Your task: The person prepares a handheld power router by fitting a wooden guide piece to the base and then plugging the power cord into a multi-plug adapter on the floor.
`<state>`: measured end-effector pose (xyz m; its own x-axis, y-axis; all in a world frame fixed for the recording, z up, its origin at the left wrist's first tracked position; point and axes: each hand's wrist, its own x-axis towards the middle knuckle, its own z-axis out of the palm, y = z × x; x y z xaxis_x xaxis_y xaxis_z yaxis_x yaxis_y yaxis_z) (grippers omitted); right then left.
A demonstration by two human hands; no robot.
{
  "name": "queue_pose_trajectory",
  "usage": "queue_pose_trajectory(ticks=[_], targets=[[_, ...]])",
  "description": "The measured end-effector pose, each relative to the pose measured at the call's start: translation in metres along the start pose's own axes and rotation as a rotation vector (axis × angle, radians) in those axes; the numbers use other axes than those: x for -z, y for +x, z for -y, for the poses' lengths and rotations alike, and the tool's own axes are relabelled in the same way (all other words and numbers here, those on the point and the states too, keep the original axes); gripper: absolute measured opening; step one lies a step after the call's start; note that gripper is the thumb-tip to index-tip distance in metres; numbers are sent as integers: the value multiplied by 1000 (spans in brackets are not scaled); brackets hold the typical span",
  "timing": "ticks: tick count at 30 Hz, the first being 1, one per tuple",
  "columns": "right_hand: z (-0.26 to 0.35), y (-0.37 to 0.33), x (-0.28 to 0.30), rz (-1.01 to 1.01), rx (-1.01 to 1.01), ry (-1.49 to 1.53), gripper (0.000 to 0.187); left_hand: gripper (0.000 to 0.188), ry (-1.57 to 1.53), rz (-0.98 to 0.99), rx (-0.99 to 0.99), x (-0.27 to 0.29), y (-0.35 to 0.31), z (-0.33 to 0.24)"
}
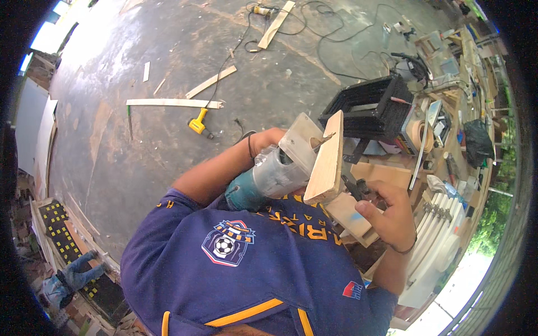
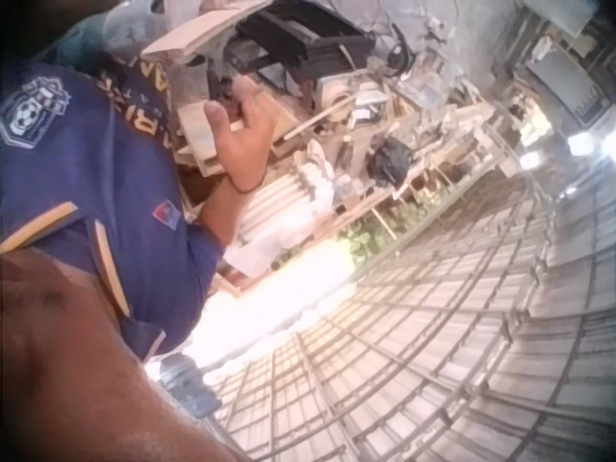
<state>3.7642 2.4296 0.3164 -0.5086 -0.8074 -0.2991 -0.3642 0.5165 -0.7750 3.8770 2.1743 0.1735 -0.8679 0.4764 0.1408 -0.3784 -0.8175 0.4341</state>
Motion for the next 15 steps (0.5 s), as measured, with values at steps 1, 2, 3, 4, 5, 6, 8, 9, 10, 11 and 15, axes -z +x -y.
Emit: queue_pose_trajectory(ticks=[1, 2, 3, 4, 5, 6, 8, 9, 10, 11, 15], targets=[[0, -1, -2, 5, -12, 46, 43, 53, -28, 35, 7, 1, 1, 0], [0, -2, -4, 12, -25, 90, 43, 50, -113, 133, 27, 8, 4, 2], [-1, -2, -5, 19, -37, 133, 43, 50, -142, 167, 35, 13, 5, 5], [-1, -3, -5, 19, -58, 128, 41, 50, -170, 200, 44, 16, 5, 6], [1, -5, -5, 13, -81, 122, 39, 52, -143, 173, 45, 17, 5, 6], [2, -6, -5, 7, -104, 117, 38, 53, -104, 143, 28, 16, 6, 5], [5, -9, -6, -17, -90, 127, 35, 56, -14, 79, -20, 9, 7, 4], [6, -10, -8, -29, -84, 133, 34, 57, -10, 51, -29, 16, 7, 8], [9, -9, -12, -66, -49, 142, 33, 59, -6, 23, -39, 23, 7, 11], [12, -8, -17, -99, -13, 150, 32, 62, -48, -2, -28, 52, 3, 28], [13, -7, -19, -126, 26, 143, 30, 58, -17, 72, -46, 20, 8, 8]])
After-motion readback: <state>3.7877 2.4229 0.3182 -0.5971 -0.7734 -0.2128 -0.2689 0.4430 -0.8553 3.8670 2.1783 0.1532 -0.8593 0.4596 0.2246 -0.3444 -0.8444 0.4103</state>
